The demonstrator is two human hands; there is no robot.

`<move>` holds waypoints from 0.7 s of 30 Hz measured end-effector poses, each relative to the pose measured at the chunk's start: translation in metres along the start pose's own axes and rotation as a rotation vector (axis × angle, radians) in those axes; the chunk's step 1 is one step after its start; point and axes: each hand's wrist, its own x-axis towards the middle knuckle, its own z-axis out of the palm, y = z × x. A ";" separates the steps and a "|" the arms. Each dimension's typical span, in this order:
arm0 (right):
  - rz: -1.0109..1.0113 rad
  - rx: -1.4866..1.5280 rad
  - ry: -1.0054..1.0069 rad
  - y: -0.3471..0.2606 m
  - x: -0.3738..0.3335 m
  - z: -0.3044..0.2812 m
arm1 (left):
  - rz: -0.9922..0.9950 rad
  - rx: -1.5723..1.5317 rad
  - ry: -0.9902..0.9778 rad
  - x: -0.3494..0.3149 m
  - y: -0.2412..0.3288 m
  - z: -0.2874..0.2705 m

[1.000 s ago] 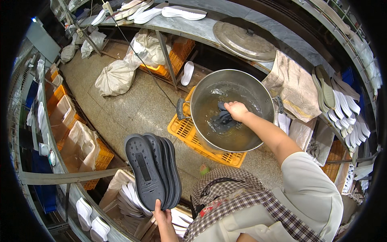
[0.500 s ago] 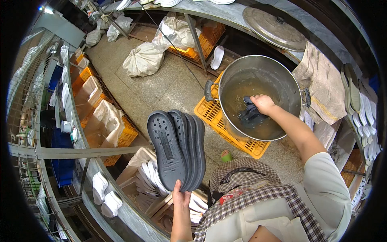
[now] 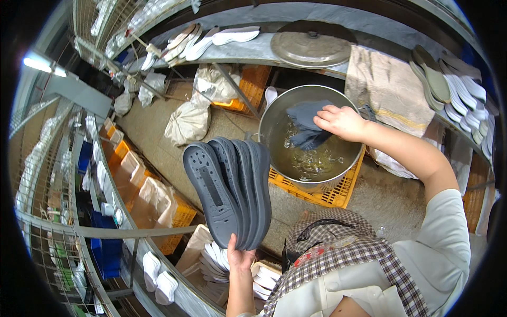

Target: The person wipes white slippers with a brush, then picks up gray slippers, rinses them in a bucket of water, and places them into a large sack. The person then picks up white slippers again, wipes them, and places them into a sack.

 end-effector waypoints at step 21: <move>1.249 0.192 0.230 -0.002 -0.092 -0.078 | -0.045 0.724 -0.305 0.160 0.053 0.159</move>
